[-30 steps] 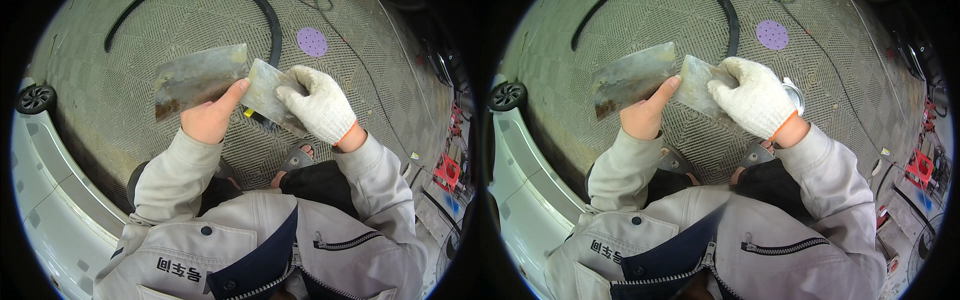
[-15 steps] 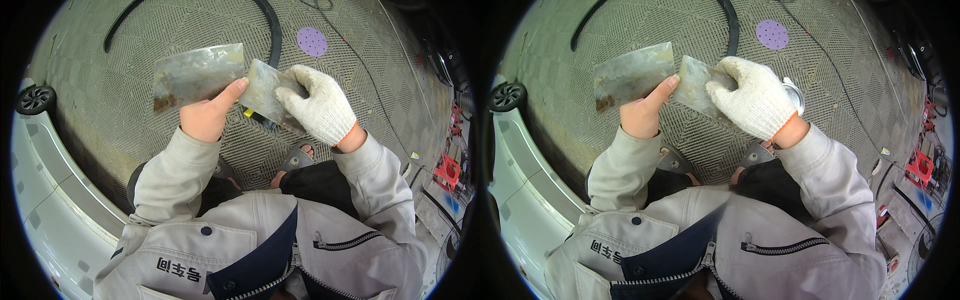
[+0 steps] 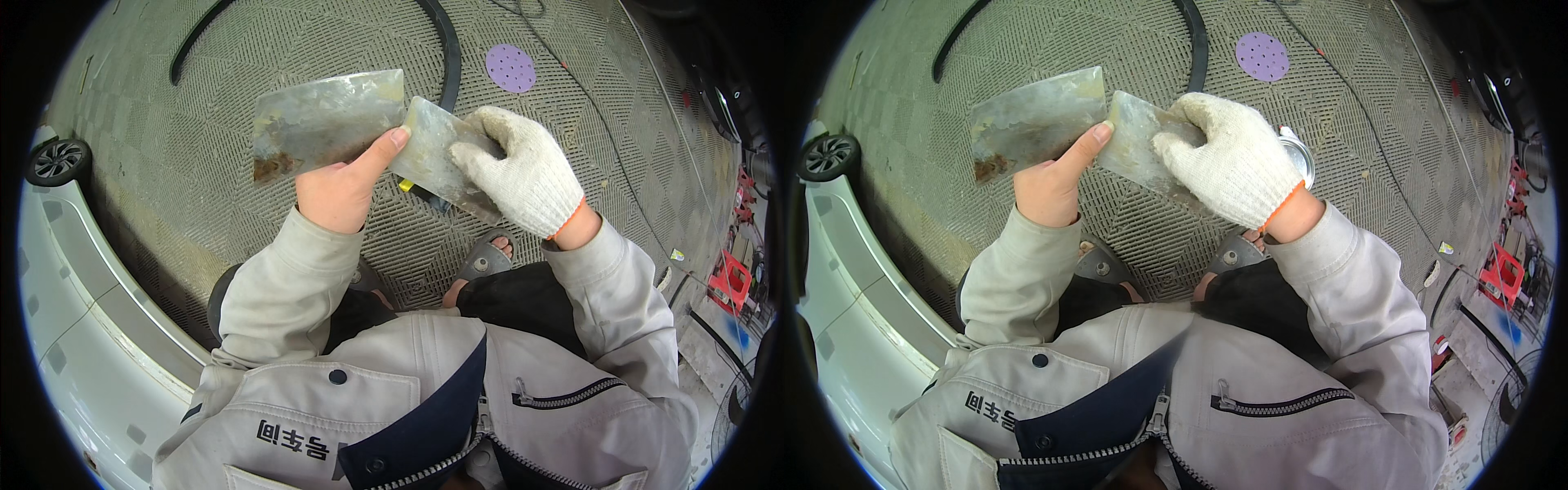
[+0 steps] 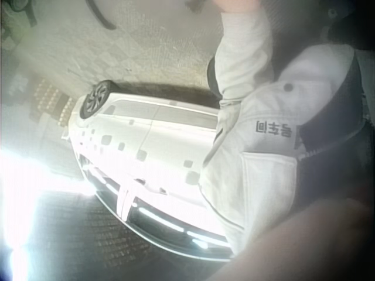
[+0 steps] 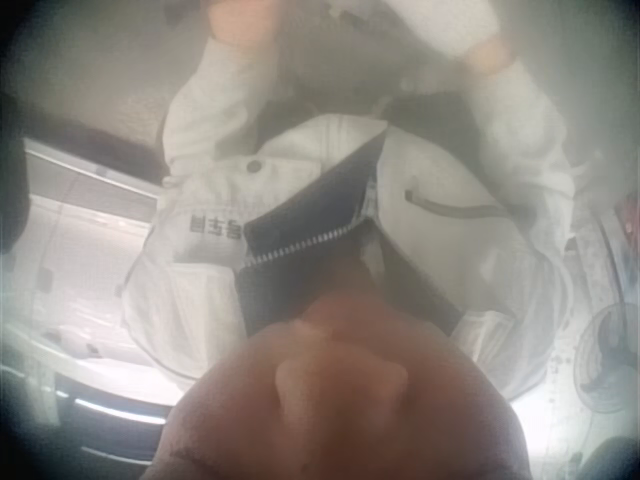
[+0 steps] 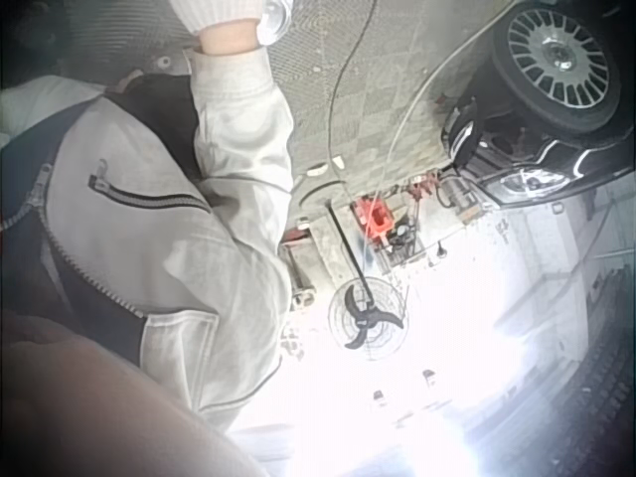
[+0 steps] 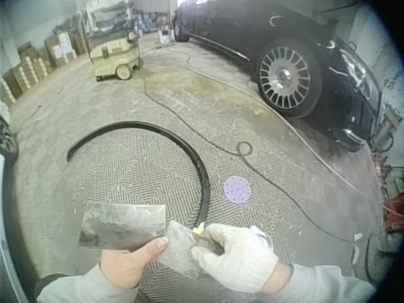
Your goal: The person sits on the floor and uses a putty knife to spread a white paste from a can onto a small rectangular metal plate. They repeatedly dip the knife into the can and apply the paste to the plate's surface.
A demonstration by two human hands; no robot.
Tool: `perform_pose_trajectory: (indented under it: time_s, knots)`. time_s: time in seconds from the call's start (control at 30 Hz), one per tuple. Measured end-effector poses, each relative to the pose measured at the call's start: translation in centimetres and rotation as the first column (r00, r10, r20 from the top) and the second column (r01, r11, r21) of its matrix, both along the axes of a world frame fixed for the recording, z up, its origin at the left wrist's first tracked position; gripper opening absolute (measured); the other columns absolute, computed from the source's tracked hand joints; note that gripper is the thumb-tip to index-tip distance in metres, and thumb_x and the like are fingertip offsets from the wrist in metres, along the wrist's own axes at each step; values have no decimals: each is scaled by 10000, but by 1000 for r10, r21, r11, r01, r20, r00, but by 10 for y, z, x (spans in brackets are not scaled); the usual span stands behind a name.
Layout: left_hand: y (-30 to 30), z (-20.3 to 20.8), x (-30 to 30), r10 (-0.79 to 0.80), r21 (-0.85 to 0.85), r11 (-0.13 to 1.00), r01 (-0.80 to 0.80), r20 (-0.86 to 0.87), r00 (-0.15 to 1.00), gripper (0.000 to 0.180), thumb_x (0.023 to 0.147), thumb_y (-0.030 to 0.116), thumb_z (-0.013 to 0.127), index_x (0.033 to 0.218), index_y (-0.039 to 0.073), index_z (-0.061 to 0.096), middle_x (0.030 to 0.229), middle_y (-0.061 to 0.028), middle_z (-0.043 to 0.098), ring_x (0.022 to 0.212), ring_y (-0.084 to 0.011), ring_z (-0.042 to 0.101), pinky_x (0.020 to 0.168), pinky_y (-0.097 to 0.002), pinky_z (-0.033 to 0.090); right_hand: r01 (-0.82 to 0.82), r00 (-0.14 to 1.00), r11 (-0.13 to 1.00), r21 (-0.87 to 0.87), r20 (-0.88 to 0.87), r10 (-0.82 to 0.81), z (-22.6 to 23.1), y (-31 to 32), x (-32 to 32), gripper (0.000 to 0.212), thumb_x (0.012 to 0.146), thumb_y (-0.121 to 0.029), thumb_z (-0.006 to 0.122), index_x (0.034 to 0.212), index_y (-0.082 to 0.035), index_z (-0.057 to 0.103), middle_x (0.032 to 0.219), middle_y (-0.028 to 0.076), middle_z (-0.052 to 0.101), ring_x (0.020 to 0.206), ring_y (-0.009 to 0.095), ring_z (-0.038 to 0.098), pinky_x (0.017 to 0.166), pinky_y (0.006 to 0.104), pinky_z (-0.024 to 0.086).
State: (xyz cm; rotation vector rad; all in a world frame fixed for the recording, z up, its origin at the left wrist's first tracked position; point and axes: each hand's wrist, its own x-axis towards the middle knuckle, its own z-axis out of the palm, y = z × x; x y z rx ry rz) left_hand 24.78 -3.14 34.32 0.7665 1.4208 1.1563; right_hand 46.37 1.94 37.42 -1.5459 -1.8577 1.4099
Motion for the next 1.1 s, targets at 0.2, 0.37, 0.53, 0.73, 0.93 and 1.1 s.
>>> perform_pose_trajectory:
  time_s: [0.2,0.37,0.53,0.73,0.93,1.1]
  knots:
    - [0,2,-1,-33,20,999,34,-82,996,341,936,202,875,1164,-31,774,1153,-90,790,1054,-181,723,957,-308,550,26,1000,997,-77,8,-26,2,3,3,349,969,-254,711,1146,45,739,856,149,762,716,201,736,657,340,593]
    - [-2,3,1,-27,2,1000,28,-60,998,360,948,243,866,1163,-32,777,1151,-88,791,1063,-180,719,971,-307,536,50,998,995,-84,-23,-52,1,2,2,354,965,-258,715,1148,44,738,889,163,765,769,211,742,705,348,595]
    - [-3,0,3,-19,7,1000,20,-32,999,325,937,204,877,1148,-25,784,1149,-87,792,1049,-170,723,945,-304,553,46,999,998,-47,-2,-46,1,0,1,344,967,-258,710,1141,38,736,860,157,761,728,215,740,675,356,596]
    - [-3,-2,-1,-84,5,996,85,-100,991,358,936,232,887,1165,-25,785,1191,-82,782,1088,-167,707,987,-294,525,17,998,1000,-21,64,-16,3,1,1,331,960,-260,712,1106,37,732,829,168,753,709,235,746,656,360,597]
    - [-2,1,0,-97,-43,995,92,-116,989,378,940,249,884,1179,-27,786,1201,-83,785,1104,-165,708,997,-298,529,-7,998,995,100,63,1,-2,0,3,348,955,-266,712,1131,32,742,829,180,752,709,248,751,659,369,600]
    - [-3,2,1,-97,-71,994,89,-124,988,353,938,232,884,1161,-24,791,1193,-75,788,1092,-160,712,991,-296,531,-18,998,992,124,66,10,-3,-1,4,353,953,-258,707,1150,31,751,816,179,752,677,243,749,641,360,601]
